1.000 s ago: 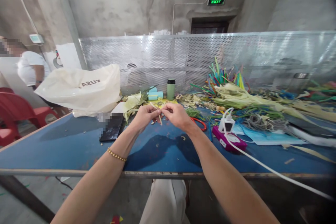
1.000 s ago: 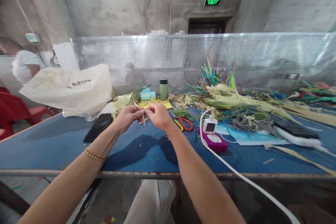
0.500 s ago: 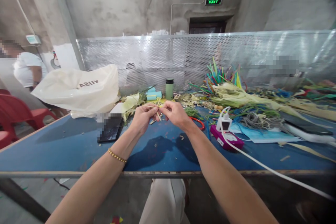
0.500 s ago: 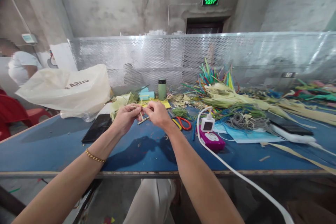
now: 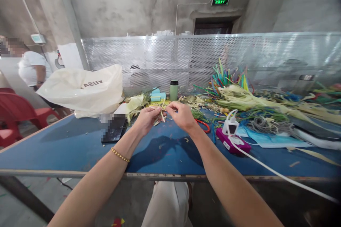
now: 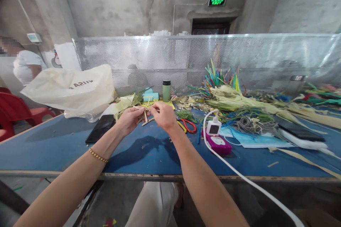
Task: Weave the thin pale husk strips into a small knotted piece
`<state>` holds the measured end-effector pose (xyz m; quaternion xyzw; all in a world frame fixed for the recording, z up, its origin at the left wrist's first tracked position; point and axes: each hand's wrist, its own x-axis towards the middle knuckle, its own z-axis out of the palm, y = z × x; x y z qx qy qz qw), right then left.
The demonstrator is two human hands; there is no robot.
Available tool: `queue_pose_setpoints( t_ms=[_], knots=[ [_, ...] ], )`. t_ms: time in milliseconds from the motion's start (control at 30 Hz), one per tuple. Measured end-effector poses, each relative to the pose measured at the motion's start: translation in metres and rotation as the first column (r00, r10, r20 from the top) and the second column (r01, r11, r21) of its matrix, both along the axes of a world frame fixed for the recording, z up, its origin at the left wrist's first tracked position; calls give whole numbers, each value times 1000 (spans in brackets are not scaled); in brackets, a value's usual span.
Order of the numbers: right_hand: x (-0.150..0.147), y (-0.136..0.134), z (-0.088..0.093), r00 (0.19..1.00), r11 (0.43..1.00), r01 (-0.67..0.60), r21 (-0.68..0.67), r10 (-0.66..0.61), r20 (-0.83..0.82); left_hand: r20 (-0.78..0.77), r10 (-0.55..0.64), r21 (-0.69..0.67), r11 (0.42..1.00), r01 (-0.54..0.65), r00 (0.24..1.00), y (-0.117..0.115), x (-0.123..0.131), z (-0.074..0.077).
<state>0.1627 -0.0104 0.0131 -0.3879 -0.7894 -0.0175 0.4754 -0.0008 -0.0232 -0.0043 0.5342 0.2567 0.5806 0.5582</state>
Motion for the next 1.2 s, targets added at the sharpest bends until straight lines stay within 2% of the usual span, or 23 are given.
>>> queue_pose_setpoints(
  t_ms=[67, 133, 233, 333, 500, 600, 833, 1000, 1200],
  knots=[
    [0, -4, 2, 990, 981, 138, 135, -134, -39, 43, 73, -41, 997, -71, 996, 3, -2, -2],
    [-3, -8, 3, 982, 969, 190, 155, -188, -26, 79, 134, -82, 988, -128, 988, 7, -3, -4],
    [-10, -11, 0, 992, 999, 43, 27, -46, 114, 117, 136, -88, 988, -126, 984, 9, -2, -6],
    [-16, -8, -7, 995, 998, -31, -60, 37, 98, 106, 116, -63, 992, -110, 988, 8, 0, -6],
    [-16, -5, -7, 997, 990, -59, -129, 53, -54, 35, 27, 19, 999, -28, 999, 2, 2, -3],
    [-16, -7, -5, 994, 981, -79, -180, 64, -91, 14, 48, 55, 997, -49, 999, 2, 0, -3],
    [-19, -7, -7, 984, 974, -102, -204, 69, -162, 17, 51, 63, 997, -52, 999, 3, -1, -3],
    [-19, -7, -7, 989, 985, -41, -168, 16, -147, -22, 25, 16, 1000, -25, 999, -1, -3, 1],
    [-20, -10, -6, 995, 985, -18, -171, 0, -102, -42, 21, 46, 999, -19, 999, 2, -5, -1]
  ],
)
